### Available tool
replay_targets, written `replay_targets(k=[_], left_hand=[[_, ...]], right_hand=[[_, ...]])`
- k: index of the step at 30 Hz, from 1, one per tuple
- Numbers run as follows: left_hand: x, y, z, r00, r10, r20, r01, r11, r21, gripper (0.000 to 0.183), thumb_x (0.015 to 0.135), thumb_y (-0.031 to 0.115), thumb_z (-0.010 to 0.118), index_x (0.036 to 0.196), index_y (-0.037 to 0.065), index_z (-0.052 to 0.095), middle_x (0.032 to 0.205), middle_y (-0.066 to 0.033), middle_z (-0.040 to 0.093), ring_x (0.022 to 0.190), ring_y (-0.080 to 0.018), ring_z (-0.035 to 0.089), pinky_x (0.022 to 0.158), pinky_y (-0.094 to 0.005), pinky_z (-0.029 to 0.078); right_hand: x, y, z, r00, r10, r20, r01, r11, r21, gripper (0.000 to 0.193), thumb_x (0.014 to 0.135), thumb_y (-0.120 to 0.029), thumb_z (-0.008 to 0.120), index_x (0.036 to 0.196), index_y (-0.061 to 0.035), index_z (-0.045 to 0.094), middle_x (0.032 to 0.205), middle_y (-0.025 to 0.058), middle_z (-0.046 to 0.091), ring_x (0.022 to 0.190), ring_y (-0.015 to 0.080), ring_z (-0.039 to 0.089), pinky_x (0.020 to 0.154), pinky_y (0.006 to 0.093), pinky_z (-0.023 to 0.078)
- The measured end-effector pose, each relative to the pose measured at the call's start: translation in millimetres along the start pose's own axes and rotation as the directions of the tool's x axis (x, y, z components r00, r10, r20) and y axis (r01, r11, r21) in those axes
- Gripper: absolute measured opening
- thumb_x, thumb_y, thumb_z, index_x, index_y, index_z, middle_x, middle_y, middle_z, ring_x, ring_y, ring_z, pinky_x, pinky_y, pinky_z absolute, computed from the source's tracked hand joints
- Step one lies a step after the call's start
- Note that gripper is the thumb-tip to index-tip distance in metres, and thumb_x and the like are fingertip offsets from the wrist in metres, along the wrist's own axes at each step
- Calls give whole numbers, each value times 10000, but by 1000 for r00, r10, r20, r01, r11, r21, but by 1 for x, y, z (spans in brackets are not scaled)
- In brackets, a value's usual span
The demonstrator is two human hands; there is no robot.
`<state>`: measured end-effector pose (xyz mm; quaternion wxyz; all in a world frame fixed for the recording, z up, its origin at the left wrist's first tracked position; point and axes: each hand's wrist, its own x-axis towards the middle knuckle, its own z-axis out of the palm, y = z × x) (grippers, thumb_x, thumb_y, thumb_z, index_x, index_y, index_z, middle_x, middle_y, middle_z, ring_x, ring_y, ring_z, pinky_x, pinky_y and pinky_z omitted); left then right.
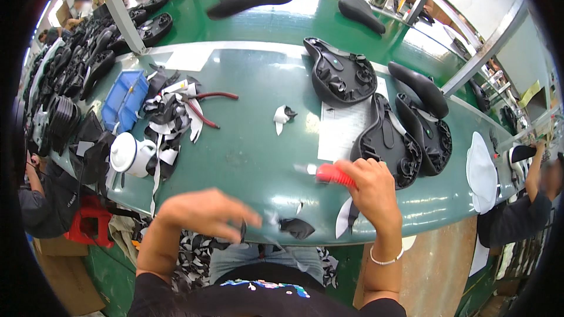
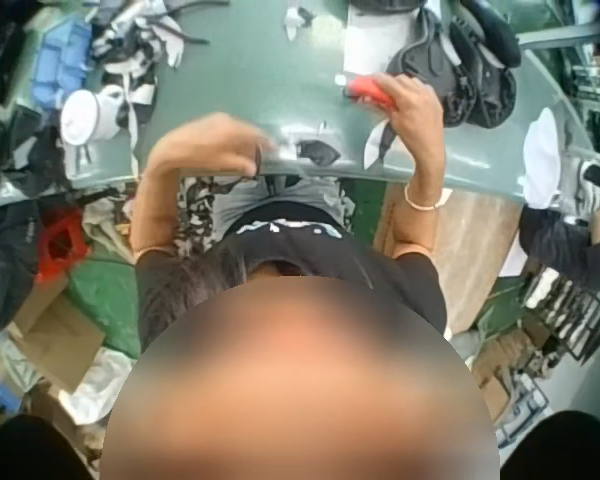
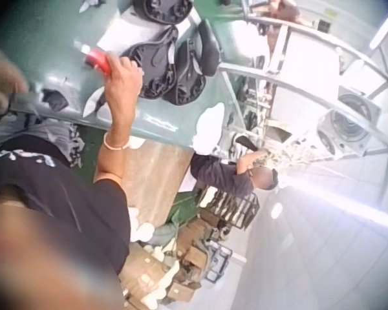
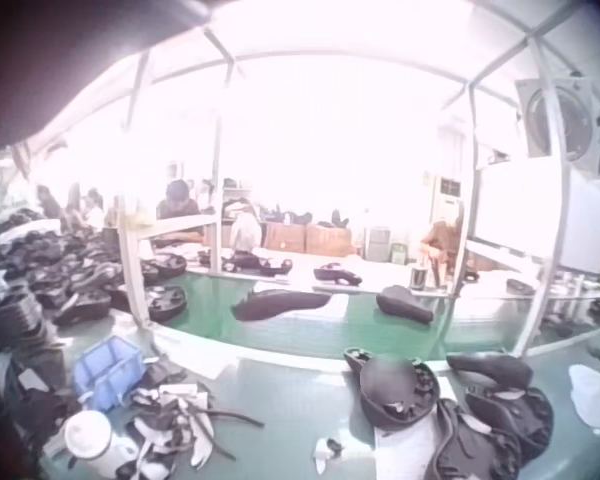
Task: The recorder is assembling or finishing bicycle seats by trimming excess material with a knife and using pliers.
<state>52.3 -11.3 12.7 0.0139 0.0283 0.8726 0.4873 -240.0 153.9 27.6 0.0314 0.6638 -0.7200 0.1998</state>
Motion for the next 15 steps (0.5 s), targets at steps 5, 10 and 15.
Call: replay_targets(k=[5,10,15], left_hand=[[-38,20,2,965,-181,-189,216,959,185,322,827,247,733,1093,74,677,999,-101,704,821,-264,682,731,-356,551],[-36,57,-8,528,103,-843,203,948,243,147,752,87,755,797,3,643,786,-119,663,641,-245,635,590,-310,498],[-19,103,-5,70,966,-250,-153,258,954,267,976,351,418,1031,103,501,911,-72,563,743,-197,486,678,-363,408]], right_hand=[[19,0,-9,995,-27,-96,-13,917,-398,255,697,37,619,920,-85,644,789,70,510,800,251,530,711,355,363],[42,4,19,985,138,-106,-113,969,218,234,786,-56,674,987,-29,559,873,169,578,804,398,565,708,439,436],[41,-14,71,997,81,-5,-70,883,465,248,823,-129,698,979,-21,538,837,198,576,784,419,550,698,430,442]])
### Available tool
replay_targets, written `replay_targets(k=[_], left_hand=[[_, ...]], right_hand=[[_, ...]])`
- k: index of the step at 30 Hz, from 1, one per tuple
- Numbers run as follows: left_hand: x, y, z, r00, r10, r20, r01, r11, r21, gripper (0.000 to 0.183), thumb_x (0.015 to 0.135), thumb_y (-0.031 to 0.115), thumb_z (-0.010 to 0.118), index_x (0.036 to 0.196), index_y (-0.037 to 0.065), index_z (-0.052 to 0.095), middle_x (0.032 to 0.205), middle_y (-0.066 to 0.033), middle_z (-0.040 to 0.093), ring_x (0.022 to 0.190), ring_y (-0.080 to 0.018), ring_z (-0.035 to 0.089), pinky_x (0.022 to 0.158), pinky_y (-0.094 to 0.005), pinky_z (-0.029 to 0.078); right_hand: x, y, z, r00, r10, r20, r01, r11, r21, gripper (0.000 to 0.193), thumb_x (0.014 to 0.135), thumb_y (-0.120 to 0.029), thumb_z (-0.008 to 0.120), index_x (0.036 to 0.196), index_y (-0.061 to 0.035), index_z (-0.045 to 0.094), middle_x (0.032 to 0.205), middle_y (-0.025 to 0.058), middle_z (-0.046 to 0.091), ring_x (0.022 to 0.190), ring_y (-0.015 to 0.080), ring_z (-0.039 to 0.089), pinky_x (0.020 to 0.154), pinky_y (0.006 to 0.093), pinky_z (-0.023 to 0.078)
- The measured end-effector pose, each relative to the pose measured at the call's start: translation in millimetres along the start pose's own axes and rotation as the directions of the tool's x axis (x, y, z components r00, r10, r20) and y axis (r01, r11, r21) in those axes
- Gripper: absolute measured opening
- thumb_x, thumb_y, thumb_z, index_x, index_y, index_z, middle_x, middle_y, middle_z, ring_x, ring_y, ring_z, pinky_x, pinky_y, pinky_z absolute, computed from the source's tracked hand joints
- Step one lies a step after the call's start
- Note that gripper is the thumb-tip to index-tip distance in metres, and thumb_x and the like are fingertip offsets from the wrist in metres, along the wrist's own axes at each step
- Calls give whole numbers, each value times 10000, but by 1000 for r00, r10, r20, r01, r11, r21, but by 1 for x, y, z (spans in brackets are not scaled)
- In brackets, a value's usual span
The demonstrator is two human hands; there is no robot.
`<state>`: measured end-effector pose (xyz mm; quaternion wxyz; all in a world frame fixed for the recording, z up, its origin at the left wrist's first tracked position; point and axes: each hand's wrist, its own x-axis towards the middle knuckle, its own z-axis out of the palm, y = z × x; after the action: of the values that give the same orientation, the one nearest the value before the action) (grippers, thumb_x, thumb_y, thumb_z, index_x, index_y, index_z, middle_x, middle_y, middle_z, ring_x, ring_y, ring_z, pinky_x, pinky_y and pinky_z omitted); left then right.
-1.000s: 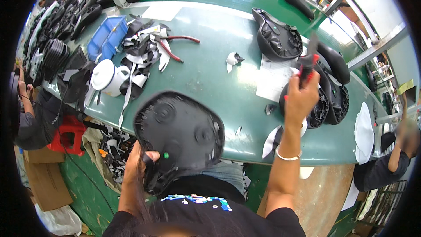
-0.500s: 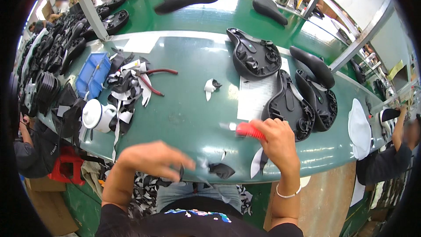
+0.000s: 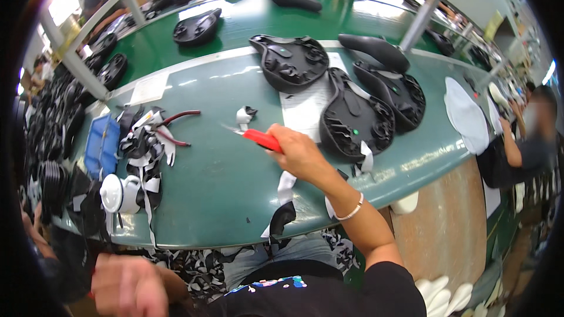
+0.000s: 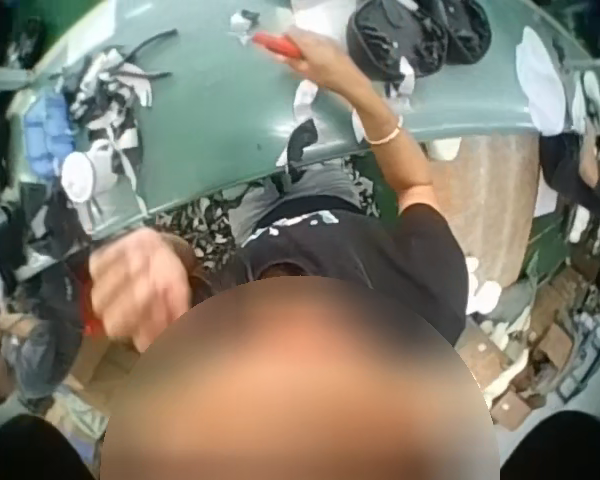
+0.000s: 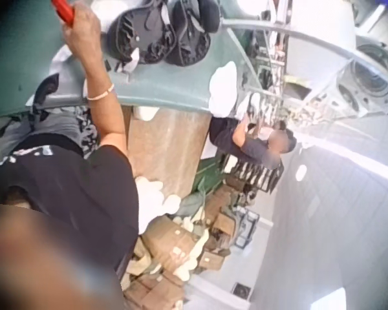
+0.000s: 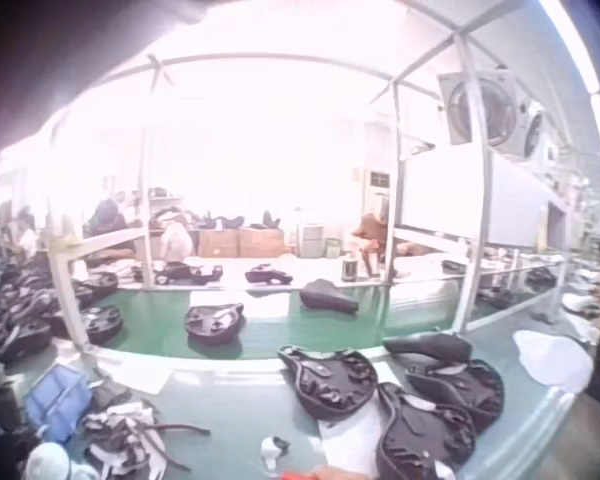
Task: The recorder is assembling or finishing bicycle seats by trimming excess material with a knife and using pliers.
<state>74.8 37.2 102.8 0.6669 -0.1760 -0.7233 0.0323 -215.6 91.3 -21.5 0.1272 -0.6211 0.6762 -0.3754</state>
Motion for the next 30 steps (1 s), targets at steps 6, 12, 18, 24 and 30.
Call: replay_targets(k=[6,12,18,24,30], left_hand=[[26,28,-12,986,153,-70,-158,984,-77,382,992,391,481,1131,59,609,1172,-36,559,1006,-176,528,819,-355,477],[24,8,-19,958,154,242,-106,974,-200,361,978,360,488,1101,47,618,1124,-54,573,963,-191,544,789,-359,477],[36,-1,-18,911,161,379,-48,956,-288,341,965,330,495,1071,34,628,1075,-72,588,920,-207,560,759,-363,476],[43,1,-33,857,168,486,7,941,-339,321,952,299,501,1041,22,638,1027,-91,602,877,-222,575,729,-368,476],[65,16,-48,783,135,607,103,934,-341,302,939,268,508,1011,10,647,978,-109,617,834,-238,591,698,-372,476]], right_hand=[[8,9,12,946,310,93,-323,894,311,222,840,-147,692,922,-37,518,753,57,553,629,175,557,588,317,452],[19,16,16,903,426,55,-360,680,638,218,827,-92,703,941,-56,521,713,0,523,561,87,521,509,235,405],[16,30,26,884,465,46,-336,563,755,205,840,-88,696,949,-53,526,701,3,538,559,94,536,516,238,428],[14,47,24,885,465,17,-222,391,893,172,852,-65,676,950,-43,537,680,25,571,544,121,556,520,253,462],[11,55,28,905,425,-10,-174,392,904,192,848,-67,688,939,-45,520,674,26,558,556,126,560,537,259,479]])
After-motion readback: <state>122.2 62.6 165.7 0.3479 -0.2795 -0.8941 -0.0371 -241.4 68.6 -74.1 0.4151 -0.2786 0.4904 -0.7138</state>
